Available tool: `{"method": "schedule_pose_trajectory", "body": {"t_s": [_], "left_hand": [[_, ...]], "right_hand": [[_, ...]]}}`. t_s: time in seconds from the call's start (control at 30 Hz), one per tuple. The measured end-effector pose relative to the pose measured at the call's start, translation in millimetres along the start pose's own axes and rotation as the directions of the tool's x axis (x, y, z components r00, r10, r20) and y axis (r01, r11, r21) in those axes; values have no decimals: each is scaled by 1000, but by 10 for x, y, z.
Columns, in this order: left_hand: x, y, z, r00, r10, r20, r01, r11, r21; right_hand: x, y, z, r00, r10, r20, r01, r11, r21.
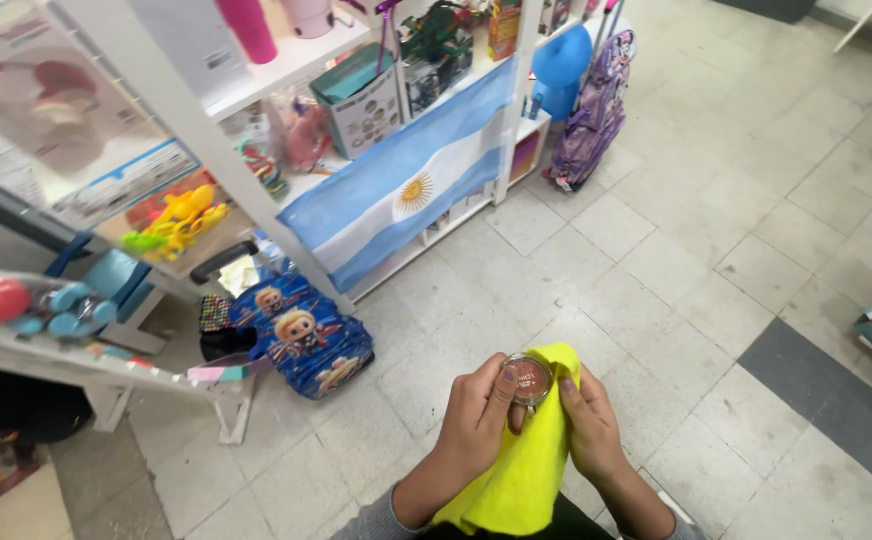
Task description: Wiping and cleaning various gift shop items with a yellow cloth.
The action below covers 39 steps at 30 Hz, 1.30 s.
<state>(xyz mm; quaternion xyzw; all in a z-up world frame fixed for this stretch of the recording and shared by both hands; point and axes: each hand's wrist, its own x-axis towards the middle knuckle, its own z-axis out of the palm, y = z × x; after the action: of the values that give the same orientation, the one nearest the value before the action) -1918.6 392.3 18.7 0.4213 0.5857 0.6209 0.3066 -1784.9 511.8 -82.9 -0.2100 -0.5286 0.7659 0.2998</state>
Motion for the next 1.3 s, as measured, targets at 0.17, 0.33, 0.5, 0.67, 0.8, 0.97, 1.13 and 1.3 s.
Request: {"method": "schedule_pose_trajectory", "body": {"t_s": [0.17,0.33,0.5,0.67,0.8,0.97,1.13,1.3], "left_hand": [[672,-139,-27,997,40,64,-36,998,-60],[1561,-425,95,988,90,129,-86,996,-38],[2495,-399,108,984,132,121,-134,991,7],[3127,-592,246,983,170,64,-175,981,87],[3642,-781,369,998,69,4,-69,991,114],[4088,-855,788,971,166,171,-195,967,166],[4553,-975,1168,875,356,329,-462,817,344],[5078,-890,1436,868,145,474,-243,958,153]], "right_hand": [[668,-260,-50,990,-137,-24,127,962,-242],[1367,-378,-301,890,-456,24,423,804,-417],[2195,-790,-626,845,-532,44,489,739,-463],[2742,-1076,-865,961,-278,-7,267,929,-257],[2976,-1184,-1165,973,-203,-107,167,946,-278],[3041,-1179,-1514,900,-318,-298,203,911,-358],[3139,-1401,-1724,706,-545,-452,189,760,-622],[3497,-1552,-1863,435,-873,-223,97,291,-952]]}}
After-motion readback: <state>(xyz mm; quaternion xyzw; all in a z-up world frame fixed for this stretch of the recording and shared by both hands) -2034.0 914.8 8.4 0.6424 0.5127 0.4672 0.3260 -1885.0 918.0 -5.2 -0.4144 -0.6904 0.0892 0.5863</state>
